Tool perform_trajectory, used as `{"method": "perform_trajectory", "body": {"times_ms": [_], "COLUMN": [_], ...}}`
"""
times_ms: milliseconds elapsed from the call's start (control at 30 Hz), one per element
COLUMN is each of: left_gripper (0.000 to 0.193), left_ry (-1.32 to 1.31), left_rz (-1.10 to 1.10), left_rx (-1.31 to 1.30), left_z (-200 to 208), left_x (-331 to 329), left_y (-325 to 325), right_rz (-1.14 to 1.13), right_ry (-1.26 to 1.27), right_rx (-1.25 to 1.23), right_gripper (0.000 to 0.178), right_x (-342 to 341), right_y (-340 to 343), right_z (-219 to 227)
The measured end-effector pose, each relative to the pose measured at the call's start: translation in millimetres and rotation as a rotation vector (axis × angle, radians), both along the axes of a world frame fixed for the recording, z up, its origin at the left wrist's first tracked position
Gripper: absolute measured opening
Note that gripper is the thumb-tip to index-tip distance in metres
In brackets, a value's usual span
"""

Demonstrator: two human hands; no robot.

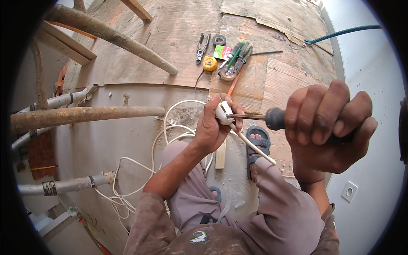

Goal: The person unscrews the casing of a power strip using a screwdriver and manipulates the internal wires before attempting to reassemble the unit.

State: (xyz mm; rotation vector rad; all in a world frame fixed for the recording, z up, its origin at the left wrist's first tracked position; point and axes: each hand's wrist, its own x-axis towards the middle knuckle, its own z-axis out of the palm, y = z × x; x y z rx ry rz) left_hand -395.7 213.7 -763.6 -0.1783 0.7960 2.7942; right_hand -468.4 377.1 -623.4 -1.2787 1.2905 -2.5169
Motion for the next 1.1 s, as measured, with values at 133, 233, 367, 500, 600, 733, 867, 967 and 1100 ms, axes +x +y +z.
{"method": "perform_trajectory", "body": {"times_ms": [133,233,367,500,600,733,867,967,1100], "left_gripper": [0.042,0.041,0.043,0.050,0.055,0.059,0.065,0.066,0.065], "left_ry": [-0.070,-0.045,-0.026,-0.026,-0.036,-0.022,0.083,0.080,-0.017], "left_rz": [0.044,0.048,0.061,0.074,0.166,0.334,0.354,0.406,0.451], "left_rx": [0.019,0.033,0.028,-0.001,-0.077,-0.262,-0.464,-0.585,-0.649], "left_z": [1.4,0.9,2.9,7.5,4.4,-8.6,1.3,3.3,7.2], "left_x": [2.4,0.9,0.1,-3.4,-1.4,5.2,15.7,19.1,21.7], "left_y": [0.7,1.5,2.5,8.8,7.1,-12.0,-20.7,-17.4,-16.0], "right_rz": [-0.011,0.000,0.009,-0.003,-0.062,-0.460,-0.160,-0.011,-0.005], "right_ry": [-0.014,-0.017,-0.004,-0.045,-0.080,0.002,-0.341,-0.454,-0.433], "right_rx": [0.018,0.008,0.016,0.042,0.076,0.618,1.129,1.163,1.215], "right_gripper": [0.038,0.039,0.039,0.039,0.039,0.045,0.030,0.031,0.031], "right_x": [4.3,4.8,4.1,3.2,0.0,-4.1,8.7,20.5,19.9], "right_y": [-2.5,-0.9,-0.5,6.6,6.0,29.5,73.3,75.8,64.9], "right_z": [-1.6,-1.1,-3.0,-3.1,-13.1,-34.5,-23.5,-25.5,-18.8]}}
